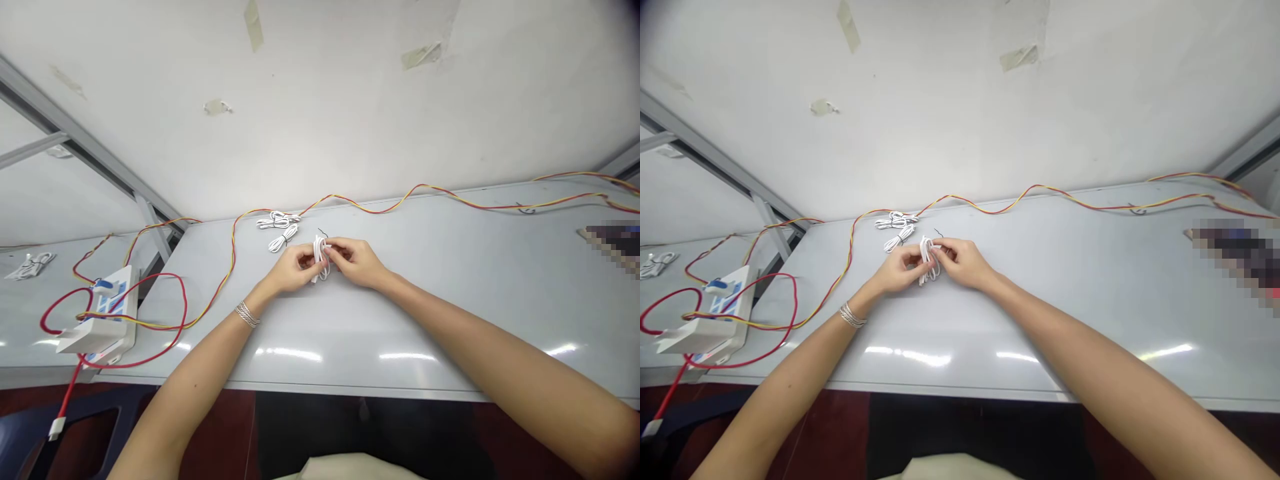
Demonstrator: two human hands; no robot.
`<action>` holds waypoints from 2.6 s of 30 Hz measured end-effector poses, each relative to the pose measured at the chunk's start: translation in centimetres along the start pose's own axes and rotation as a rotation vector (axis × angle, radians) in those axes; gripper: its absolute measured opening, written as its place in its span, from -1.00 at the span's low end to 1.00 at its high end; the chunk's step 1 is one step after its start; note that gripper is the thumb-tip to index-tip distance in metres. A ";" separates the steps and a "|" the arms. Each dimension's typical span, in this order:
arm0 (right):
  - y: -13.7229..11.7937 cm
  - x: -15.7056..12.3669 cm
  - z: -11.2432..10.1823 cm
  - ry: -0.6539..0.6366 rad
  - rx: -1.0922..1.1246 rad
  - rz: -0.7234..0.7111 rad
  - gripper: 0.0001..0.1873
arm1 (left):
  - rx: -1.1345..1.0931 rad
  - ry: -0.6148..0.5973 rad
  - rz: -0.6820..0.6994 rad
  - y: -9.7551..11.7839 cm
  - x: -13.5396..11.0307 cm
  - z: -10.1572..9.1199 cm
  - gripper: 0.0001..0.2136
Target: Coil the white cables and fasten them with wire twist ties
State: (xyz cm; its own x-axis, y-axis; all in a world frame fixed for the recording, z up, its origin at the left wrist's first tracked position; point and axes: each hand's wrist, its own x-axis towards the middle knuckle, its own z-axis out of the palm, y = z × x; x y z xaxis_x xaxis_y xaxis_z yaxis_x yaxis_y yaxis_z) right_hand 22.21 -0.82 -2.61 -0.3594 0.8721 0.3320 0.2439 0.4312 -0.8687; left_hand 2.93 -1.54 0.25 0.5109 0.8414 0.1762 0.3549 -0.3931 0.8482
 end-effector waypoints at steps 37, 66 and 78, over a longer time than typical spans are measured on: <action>-1.2 0.0 -0.5 -0.245 -0.045 -0.024 -0.65 | -0.341 0.177 -0.002 0.3 0.3 0.7 -0.72; -2.2 -0.2 -0.8 -0.280 -0.503 0.062 -0.76 | -0.219 0.247 -0.112 0.3 0.2 0.5 -0.71; -2.6 0.2 -1.0 -0.363 -0.912 0.118 -0.76 | 0.526 -0.072 0.122 -0.1 -0.6 -0.2 -0.59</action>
State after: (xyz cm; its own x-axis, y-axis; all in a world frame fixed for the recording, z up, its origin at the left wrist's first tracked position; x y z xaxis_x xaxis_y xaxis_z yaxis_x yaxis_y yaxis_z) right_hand 22.44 -1.49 0.08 -0.5054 0.8629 -0.0042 0.8417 0.4920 -0.2223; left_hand 2.45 -1.91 0.13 0.6187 0.7577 0.2077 0.6240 -0.6346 0.4559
